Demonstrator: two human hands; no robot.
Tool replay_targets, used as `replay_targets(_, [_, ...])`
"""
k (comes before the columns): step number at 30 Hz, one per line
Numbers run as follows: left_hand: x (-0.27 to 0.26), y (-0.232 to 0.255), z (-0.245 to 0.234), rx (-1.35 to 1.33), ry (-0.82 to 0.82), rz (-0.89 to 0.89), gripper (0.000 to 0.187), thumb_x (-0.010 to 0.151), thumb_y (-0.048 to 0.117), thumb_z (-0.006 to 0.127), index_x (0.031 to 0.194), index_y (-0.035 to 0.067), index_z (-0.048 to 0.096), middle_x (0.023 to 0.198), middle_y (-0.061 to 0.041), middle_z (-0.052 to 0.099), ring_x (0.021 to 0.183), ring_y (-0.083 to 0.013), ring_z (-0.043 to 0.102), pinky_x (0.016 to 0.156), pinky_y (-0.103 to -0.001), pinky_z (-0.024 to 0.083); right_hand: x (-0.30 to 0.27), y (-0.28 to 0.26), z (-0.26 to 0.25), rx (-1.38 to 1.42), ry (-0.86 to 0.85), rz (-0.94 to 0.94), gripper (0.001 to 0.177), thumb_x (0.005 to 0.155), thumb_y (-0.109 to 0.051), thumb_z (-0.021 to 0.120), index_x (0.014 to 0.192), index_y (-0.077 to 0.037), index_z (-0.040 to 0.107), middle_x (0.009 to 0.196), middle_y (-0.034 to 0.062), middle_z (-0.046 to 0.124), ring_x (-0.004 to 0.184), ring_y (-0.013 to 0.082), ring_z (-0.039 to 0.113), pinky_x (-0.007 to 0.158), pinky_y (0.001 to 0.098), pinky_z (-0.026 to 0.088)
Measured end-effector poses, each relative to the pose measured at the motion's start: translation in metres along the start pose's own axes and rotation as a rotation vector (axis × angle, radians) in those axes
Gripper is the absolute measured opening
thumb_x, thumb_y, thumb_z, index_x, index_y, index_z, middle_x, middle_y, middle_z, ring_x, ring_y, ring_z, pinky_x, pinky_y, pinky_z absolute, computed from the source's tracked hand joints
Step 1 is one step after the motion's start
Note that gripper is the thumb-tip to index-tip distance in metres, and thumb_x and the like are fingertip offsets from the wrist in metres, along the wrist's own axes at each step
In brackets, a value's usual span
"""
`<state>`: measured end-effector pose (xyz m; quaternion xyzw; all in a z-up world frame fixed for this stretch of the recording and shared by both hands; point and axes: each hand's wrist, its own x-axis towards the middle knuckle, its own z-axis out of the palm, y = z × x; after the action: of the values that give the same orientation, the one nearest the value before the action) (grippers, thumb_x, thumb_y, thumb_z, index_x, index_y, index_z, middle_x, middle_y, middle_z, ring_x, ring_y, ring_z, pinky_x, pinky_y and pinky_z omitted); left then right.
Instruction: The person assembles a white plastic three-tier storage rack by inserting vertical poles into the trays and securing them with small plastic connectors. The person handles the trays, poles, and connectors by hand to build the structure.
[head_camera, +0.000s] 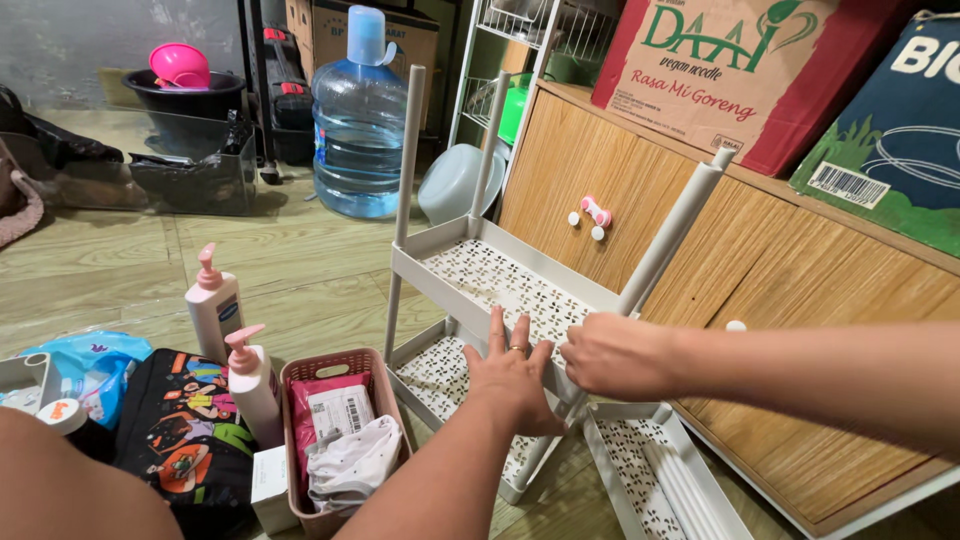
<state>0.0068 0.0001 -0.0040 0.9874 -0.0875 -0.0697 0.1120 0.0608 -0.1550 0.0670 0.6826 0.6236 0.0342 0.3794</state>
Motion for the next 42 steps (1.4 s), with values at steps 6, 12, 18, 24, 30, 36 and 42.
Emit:
replay_targets(6, [-0.002,0.003,0.000,0.013,-0.005,-0.002,0.121,0.066,0.065,0.084,0.162,0.025,0.022,0.173,-0.012,-0.003,0.156,-0.0442,-0.020,0.115,-0.077,0.018,-0.005,0.005,0.001,0.012,-0.048,-0.059,0.013,0.084,-0.010,0.062,0.084,-0.001,0.071,0.083,0.0145,0.070,0.077,0.0303,0.070,0.067,0.0422,0.056])
replay_targets(12, [-0.003,0.003,-0.002,0.001,-0.004,-0.004,0.119,0.066,0.064,0.084,0.161,0.025,0.024,0.173,-0.013,-0.001,0.157,-0.0442,-0.019,0.115,-0.077,0.019,0.000,0.016,0.001,0.057,-0.125,-0.060,0.010,0.083,-0.009,0.063,0.080,-0.005,0.071,0.076,0.0145,0.071,0.074,0.0319,0.071,0.063,0.0443,0.056])
replay_targets(18, [-0.001,0.002,-0.002,0.006,-0.009,-0.001,0.120,0.066,0.064,0.084,0.161,0.025,0.023,0.173,-0.013,-0.001,0.157,-0.0441,-0.020,0.114,-0.077,0.019,0.007,0.022,0.001,0.075,-0.151,-0.066,0.009,0.074,-0.007,0.068,0.069,-0.012,0.073,0.072,0.0136,0.070,0.072,0.0349,0.070,0.062,0.0468,0.055])
replay_targets(24, [0.002,0.001,0.000,0.010,0.001,-0.007,0.121,0.066,0.064,0.084,0.162,0.026,0.023,0.173,-0.013,-0.002,0.156,-0.0441,-0.020,0.115,-0.077,0.019,0.016,0.023,-0.007,0.099,-0.239,-0.008,0.006,0.075,-0.011,0.069,0.069,-0.011,0.073,0.073,0.0142,0.071,0.073,0.0364,0.071,0.065,0.0477,0.056])
replay_targets(30, [0.002,0.002,0.000,0.027,-0.009,-0.003,0.123,0.066,0.063,0.084,0.163,0.026,0.018,0.173,-0.014,-0.004,0.155,-0.0443,-0.022,0.114,-0.077,0.018,-0.005,-0.008,-0.021,0.159,0.407,-0.108,0.014,0.070,-0.013,0.070,0.058,-0.005,0.068,0.088,0.0106,0.070,0.084,0.0310,0.071,0.065,0.0445,0.055])
replay_targets(36, [0.000,0.003,0.001,0.021,-0.002,-0.011,0.117,0.069,0.062,0.082,0.162,0.024,0.022,0.173,-0.015,-0.004,0.156,-0.0436,-0.022,0.115,-0.077,0.018,-0.031,-0.053,-0.021,0.708,0.306,0.627,0.025,0.087,-0.032,0.075,0.083,-0.008,0.075,0.080,0.0089,0.073,0.071,0.0234,0.070,0.066,0.0392,0.056])
replay_targets(42, [-0.002,0.005,-0.001,0.031,0.016,-0.008,0.116,0.067,0.062,0.084,0.161,0.025,0.025,0.173,-0.015,-0.002,0.157,-0.0437,-0.017,0.114,-0.076,0.020,-0.041,-0.027,0.005,1.383,0.288,1.278,0.036,0.089,-0.037,0.077,0.100,-0.002,0.075,0.079,0.0120,0.074,0.061,0.0177,0.065,0.054,0.0334,0.054])
